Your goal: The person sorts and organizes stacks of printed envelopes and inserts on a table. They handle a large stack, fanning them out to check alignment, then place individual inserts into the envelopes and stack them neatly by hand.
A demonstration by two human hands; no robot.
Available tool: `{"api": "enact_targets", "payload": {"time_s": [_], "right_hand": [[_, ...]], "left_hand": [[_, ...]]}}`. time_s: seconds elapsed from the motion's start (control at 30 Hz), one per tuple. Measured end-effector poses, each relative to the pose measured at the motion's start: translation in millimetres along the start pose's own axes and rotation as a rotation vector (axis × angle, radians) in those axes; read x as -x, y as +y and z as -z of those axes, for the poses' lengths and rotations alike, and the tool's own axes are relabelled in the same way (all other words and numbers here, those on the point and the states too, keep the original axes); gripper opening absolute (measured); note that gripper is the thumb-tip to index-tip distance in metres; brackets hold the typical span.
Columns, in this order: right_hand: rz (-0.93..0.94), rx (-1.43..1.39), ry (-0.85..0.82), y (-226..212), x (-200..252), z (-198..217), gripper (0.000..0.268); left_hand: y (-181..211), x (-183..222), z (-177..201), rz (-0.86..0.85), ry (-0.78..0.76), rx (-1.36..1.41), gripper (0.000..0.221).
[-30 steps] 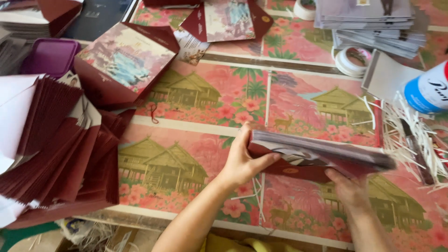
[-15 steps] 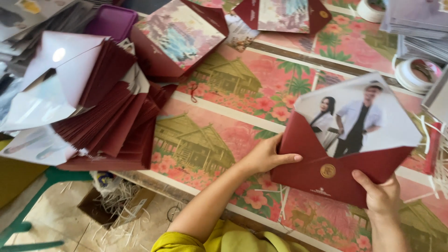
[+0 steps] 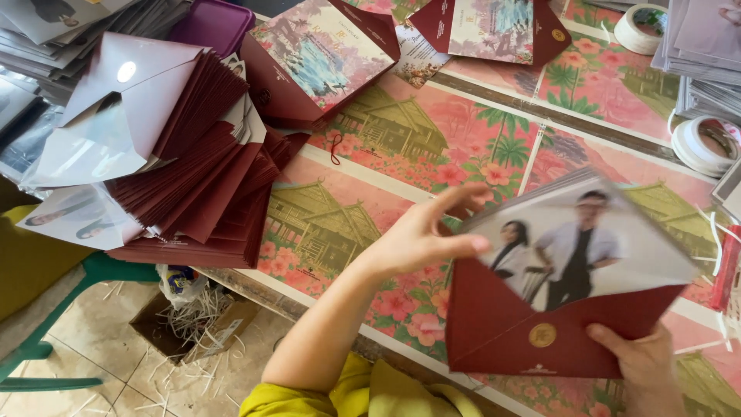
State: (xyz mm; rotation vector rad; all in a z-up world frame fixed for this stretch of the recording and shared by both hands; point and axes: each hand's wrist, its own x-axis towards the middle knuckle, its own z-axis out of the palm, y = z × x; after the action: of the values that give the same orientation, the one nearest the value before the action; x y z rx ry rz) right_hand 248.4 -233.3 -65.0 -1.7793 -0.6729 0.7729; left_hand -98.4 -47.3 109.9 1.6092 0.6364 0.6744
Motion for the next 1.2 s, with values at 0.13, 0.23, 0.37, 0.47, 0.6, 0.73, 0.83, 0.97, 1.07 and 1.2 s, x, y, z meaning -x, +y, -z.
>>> {"api": "enact_targets", "payload": {"time_s": [0.13, 0.23, 0.37, 0.47, 0.6, 0.73, 0.83, 0.97, 1.07, 1.2], "right_hand": [[-0.086, 0.386, 0.003, -14.2, 2.3, -1.2, 0.05], [-0.076, 0.046, -0.226, -24.2, 7.2, -15.1, 0.043], [-0.066, -0.052, -0.269, -34.0, 1.6, -25.0, 0.043], [0.046, -0.225, -0.24, -28.5, -7.7, -20.8, 0.038], [0.09, -0.293, -0.238, -30.7, -7.5, -19.5, 0.023], [0.074, 0.03, -0.228, -71.8, 16.4, -41.7, 0.021], [0.01, 0.252, -0.241, -77.4, 18.7, -43.5, 0.022], [0.067, 0.236, -0.249, -75.5, 16.8, -41.2, 0.02], [0.035, 0.237, -0.249, -78.6, 18.6, -41.6, 0.021], [0.115, 0.293, -0.248, -66.8, 12.9, -37.3, 0.019]], "left_hand": [[15.7, -7.6, 0.3, 0.188, -0.267, -0.485, 0.044], [-11.3, -4.4, -3.1, 0.25, -0.369, -0.536, 0.045], [-28.3, 22.0, 13.0, 0.2, -0.136, -0.232, 0.049], [-49.0, 43.9, 50.9, 0.065, 0.236, 0.015, 0.021], [-29.9, 47.5, 121.9, -0.29, 1.278, 0.648, 0.032], [45.4, 38.6, 150.6, -0.455, 1.513, 0.752, 0.056], [32.7, 36.6, 172.7, -0.456, 1.718, 0.801, 0.086], [-18.6, 35.2, 190.1, -0.32, 1.879, 0.995, 0.057], [-31.3, 41.3, 188.3, -0.197, 1.859, 0.945, 0.059], [-6.7, 52.7, 174.8, -0.122, 1.749, 0.838, 0.083]]}}
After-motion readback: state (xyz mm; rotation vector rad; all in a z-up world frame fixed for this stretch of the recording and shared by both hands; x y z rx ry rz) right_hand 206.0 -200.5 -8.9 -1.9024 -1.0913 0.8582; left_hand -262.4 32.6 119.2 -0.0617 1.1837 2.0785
